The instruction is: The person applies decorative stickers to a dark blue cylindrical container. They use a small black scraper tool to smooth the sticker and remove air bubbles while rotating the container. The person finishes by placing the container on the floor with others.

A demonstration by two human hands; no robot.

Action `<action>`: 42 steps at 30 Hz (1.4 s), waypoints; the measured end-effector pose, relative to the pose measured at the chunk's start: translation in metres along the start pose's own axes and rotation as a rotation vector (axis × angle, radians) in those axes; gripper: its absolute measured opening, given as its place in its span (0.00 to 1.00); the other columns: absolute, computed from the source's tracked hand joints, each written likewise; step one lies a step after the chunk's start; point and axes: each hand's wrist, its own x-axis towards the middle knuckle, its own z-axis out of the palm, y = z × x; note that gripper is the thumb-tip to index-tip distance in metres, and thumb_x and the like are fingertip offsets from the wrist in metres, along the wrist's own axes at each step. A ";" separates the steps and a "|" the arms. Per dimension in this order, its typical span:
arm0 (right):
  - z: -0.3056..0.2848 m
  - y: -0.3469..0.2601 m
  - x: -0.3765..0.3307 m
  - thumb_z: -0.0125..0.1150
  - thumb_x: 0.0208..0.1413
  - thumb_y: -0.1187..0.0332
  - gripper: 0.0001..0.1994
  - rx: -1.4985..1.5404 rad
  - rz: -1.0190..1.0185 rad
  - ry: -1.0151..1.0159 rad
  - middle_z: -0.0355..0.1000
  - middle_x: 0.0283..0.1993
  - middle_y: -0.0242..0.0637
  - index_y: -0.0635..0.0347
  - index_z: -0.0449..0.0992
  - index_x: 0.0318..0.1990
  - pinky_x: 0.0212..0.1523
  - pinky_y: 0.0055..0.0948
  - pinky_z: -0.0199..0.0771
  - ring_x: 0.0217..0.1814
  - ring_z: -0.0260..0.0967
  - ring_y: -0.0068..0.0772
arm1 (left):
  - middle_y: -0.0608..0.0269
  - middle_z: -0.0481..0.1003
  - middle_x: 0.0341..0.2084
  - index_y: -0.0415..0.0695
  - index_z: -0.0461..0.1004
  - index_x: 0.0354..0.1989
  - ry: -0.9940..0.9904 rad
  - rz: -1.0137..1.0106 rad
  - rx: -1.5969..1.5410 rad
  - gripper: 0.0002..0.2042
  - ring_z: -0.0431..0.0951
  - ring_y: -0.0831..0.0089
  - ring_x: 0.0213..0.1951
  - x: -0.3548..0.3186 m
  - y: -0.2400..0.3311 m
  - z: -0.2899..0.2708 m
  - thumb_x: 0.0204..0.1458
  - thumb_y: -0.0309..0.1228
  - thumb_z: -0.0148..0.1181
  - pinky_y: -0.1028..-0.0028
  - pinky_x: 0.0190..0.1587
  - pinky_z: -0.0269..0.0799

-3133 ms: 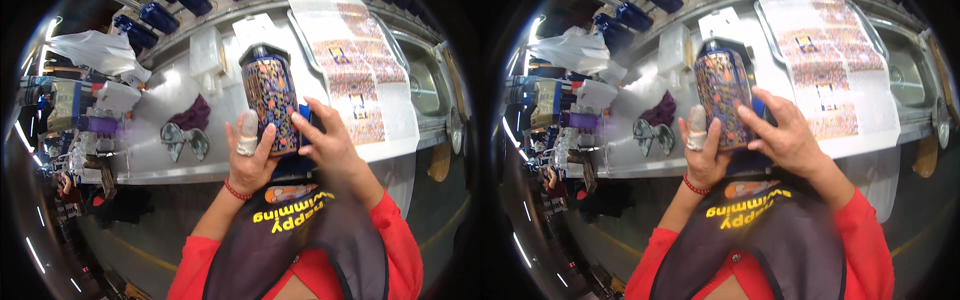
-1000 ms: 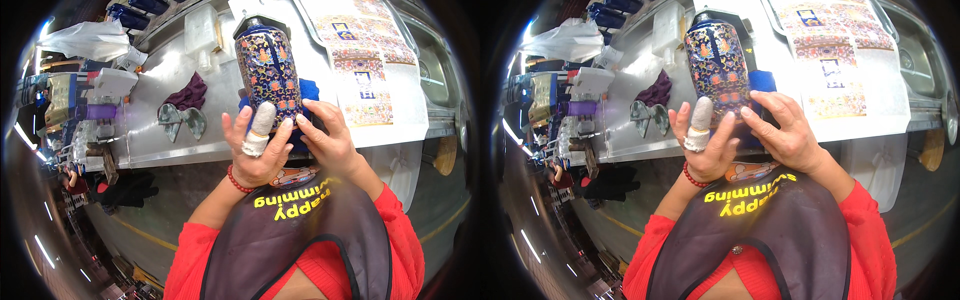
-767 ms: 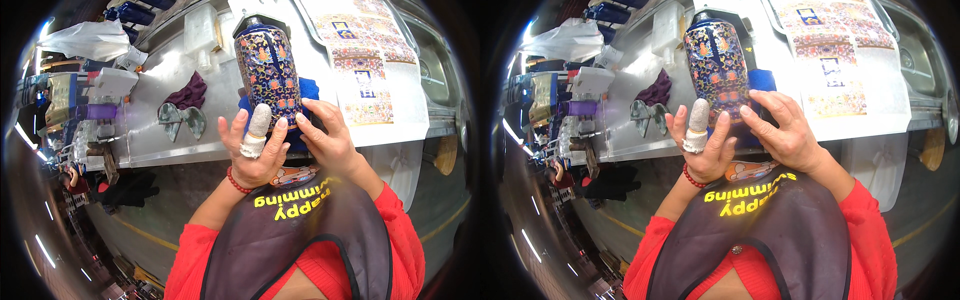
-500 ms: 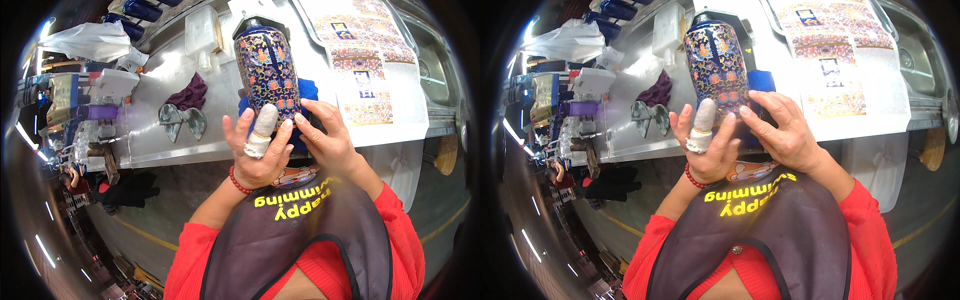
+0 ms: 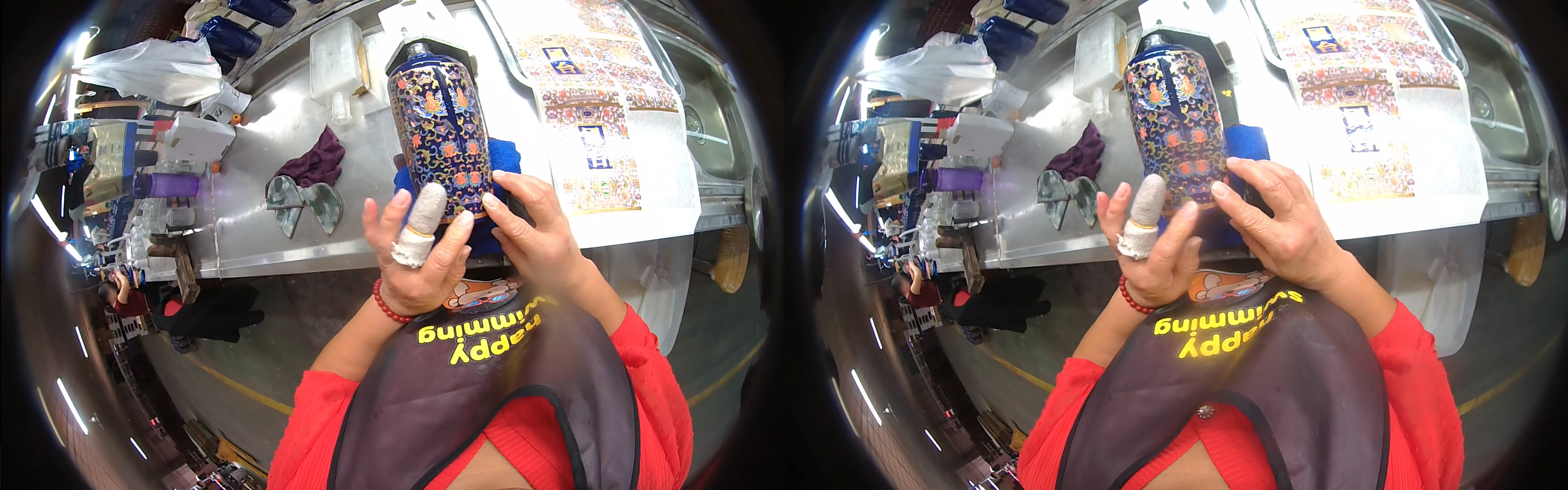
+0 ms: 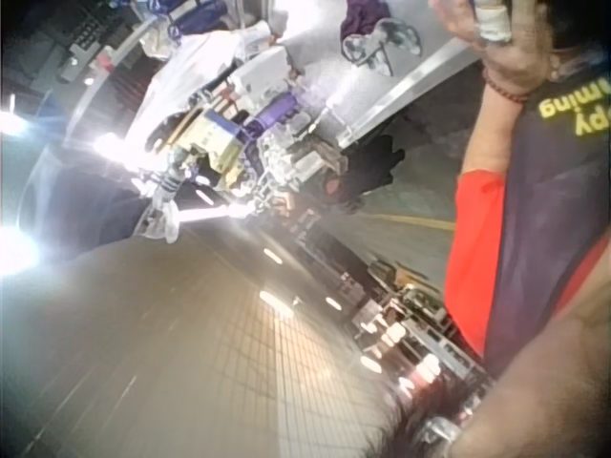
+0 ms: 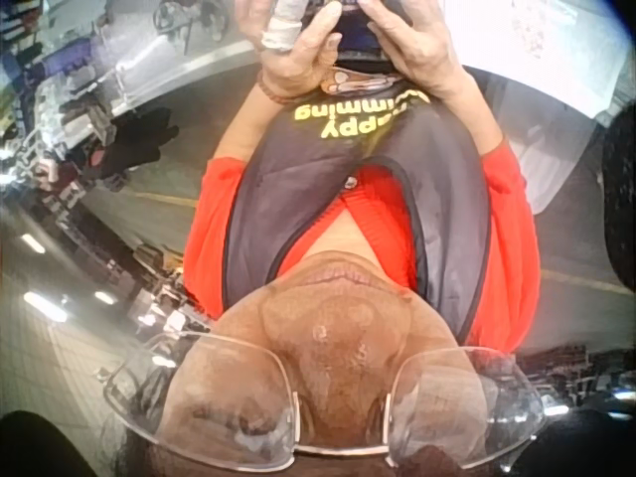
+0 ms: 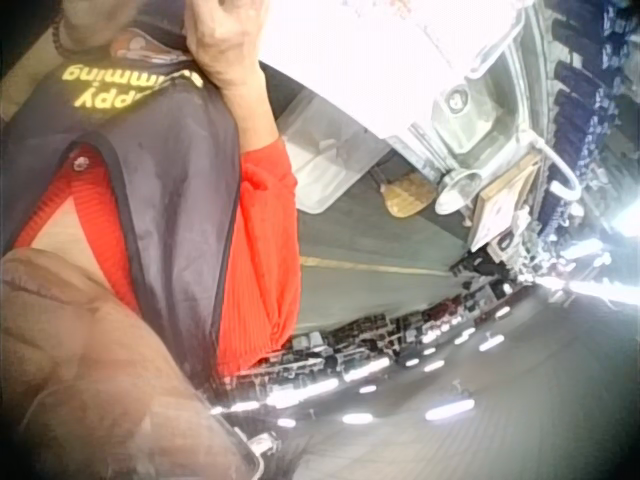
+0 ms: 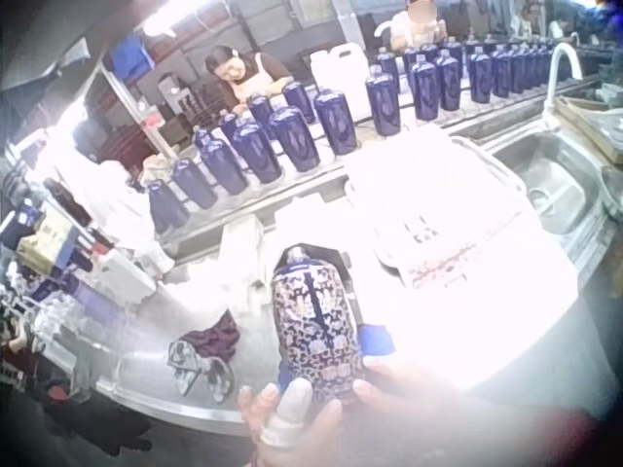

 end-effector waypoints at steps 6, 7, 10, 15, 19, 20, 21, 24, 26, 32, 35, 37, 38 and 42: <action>-0.023 -0.012 0.014 0.64 0.56 0.80 0.22 0.169 0.176 0.099 0.73 0.59 0.54 0.66 0.74 0.60 0.55 0.39 0.76 0.57 0.75 0.51 | 0.45 0.74 0.58 0.52 0.82 0.52 -0.016 0.015 0.016 0.15 0.63 0.47 0.65 0.003 -0.006 -0.007 0.56 0.36 0.64 0.41 0.71 0.44; -0.028 -0.015 0.017 0.63 0.58 0.78 0.20 0.322 0.305 0.094 0.75 0.57 0.53 0.66 0.74 0.59 0.54 0.37 0.77 0.55 0.76 0.47 | 0.45 0.74 0.57 0.52 0.82 0.52 -0.002 0.010 0.008 0.15 0.63 0.47 0.65 0.004 -0.007 -0.007 0.56 0.37 0.64 0.41 0.71 0.44; -0.039 -0.020 0.024 0.63 0.63 0.69 0.15 0.522 0.621 0.033 0.79 0.47 0.46 0.68 0.75 0.53 0.48 0.29 0.76 0.46 0.78 0.30 | 0.44 0.73 0.57 0.51 0.81 0.49 0.029 -0.012 -0.033 0.14 0.63 0.45 0.65 0.010 -0.010 -0.003 0.56 0.38 0.65 0.42 0.71 0.46; -0.040 -0.014 0.033 0.60 0.63 0.71 0.11 0.581 0.635 -0.071 0.72 0.44 0.32 0.66 0.73 0.50 0.51 0.22 0.68 0.47 0.69 0.20 | 0.40 0.71 0.60 0.50 0.76 0.46 0.002 -0.058 -0.121 0.13 0.62 0.41 0.66 0.018 -0.012 -0.001 0.55 0.39 0.66 0.42 0.70 0.47; -0.036 -0.008 0.038 0.61 0.63 0.70 0.10 0.649 0.704 -0.153 0.71 0.44 0.30 0.64 0.74 0.48 0.49 0.20 0.67 0.47 0.67 0.17 | 0.38 0.69 0.62 0.49 0.75 0.45 0.000 -0.086 -0.138 0.13 0.60 0.41 0.67 0.020 -0.011 0.000 0.55 0.39 0.66 0.42 0.70 0.46; -0.036 -0.007 0.039 0.61 0.63 0.69 0.10 0.677 0.688 -0.157 0.71 0.44 0.30 0.63 0.74 0.48 0.48 0.20 0.67 0.46 0.67 0.16 | 0.37 0.69 0.62 0.49 0.75 0.45 0.003 -0.090 -0.144 0.13 0.60 0.41 0.67 0.020 -0.011 0.000 0.55 0.39 0.66 0.42 0.70 0.45; -0.037 -0.007 0.041 0.61 0.63 0.69 0.10 0.691 0.677 -0.154 0.71 0.44 0.29 0.63 0.74 0.48 0.47 0.19 0.67 0.45 0.67 0.15 | 0.37 0.69 0.62 0.49 0.75 0.45 0.005 -0.097 -0.152 0.13 0.60 0.40 0.67 0.020 -0.011 0.001 0.55 0.39 0.66 0.41 0.70 0.45; -0.041 -0.007 0.045 0.61 0.63 0.69 0.09 0.739 0.670 -0.156 0.71 0.43 0.28 0.63 0.74 0.47 0.45 0.18 0.67 0.44 0.67 0.14 | 0.36 0.68 0.62 0.48 0.74 0.45 -0.005 -0.105 -0.178 0.14 0.60 0.40 0.67 0.019 -0.013 0.001 0.54 0.39 0.67 0.41 0.70 0.45; -0.043 -0.007 0.047 0.60 0.63 0.69 0.09 0.738 0.786 -0.177 0.71 0.43 0.28 0.63 0.74 0.47 0.46 0.19 0.67 0.45 0.66 0.14 | 0.36 0.68 0.62 0.47 0.74 0.45 -0.013 -0.113 -0.186 0.15 0.60 0.39 0.67 0.018 -0.014 0.001 0.53 0.39 0.67 0.41 0.70 0.45; -0.041 -0.007 0.049 0.60 0.63 0.68 0.09 0.650 0.606 -0.238 0.70 0.43 0.28 0.63 0.75 0.46 0.49 0.21 0.67 0.47 0.66 0.16 | 0.34 0.67 0.62 0.47 0.74 0.45 -0.003 -0.104 -0.213 0.16 0.58 0.39 0.68 0.019 -0.013 0.004 0.51 0.38 0.69 0.40 0.70 0.45; -0.041 -0.006 0.049 0.60 0.62 0.67 0.09 0.783 0.644 -0.225 0.70 0.43 0.28 0.63 0.75 0.45 0.49 0.21 0.67 0.46 0.66 0.16 | 0.34 0.67 0.62 0.47 0.73 0.44 -0.004 -0.102 -0.211 0.17 0.58 0.39 0.68 0.021 -0.012 0.006 0.50 0.38 0.69 0.40 0.70 0.44; -0.042 -0.004 0.048 0.60 0.63 0.68 0.09 0.801 0.729 -0.216 0.71 0.43 0.28 0.63 0.75 0.45 0.49 0.20 0.68 0.46 0.67 0.16 | 0.34 0.67 0.62 0.47 0.73 0.44 -0.004 -0.114 -0.205 0.17 0.58 0.39 0.68 0.022 -0.011 0.006 0.49 0.38 0.69 0.40 0.70 0.44; -0.043 -0.003 0.049 0.60 0.63 0.68 0.09 0.799 0.751 -0.210 0.71 0.43 0.27 0.63 0.75 0.45 0.49 0.19 0.68 0.46 0.67 0.15 | 0.34 0.67 0.61 0.47 0.73 0.44 -0.002 -0.123 -0.205 0.17 0.58 0.38 0.68 0.022 -0.011 0.007 0.49 0.38 0.70 0.40 0.70 0.44; -0.044 0.001 0.050 0.61 0.63 0.68 0.08 0.762 0.747 -0.218 0.72 0.42 0.27 0.62 0.75 0.45 0.47 0.19 0.69 0.45 0.67 0.15 | 0.34 0.67 0.61 0.47 0.73 0.43 0.003 -0.129 -0.226 0.17 0.58 0.38 0.67 0.023 -0.010 0.008 0.48 0.38 0.70 0.40 0.70 0.44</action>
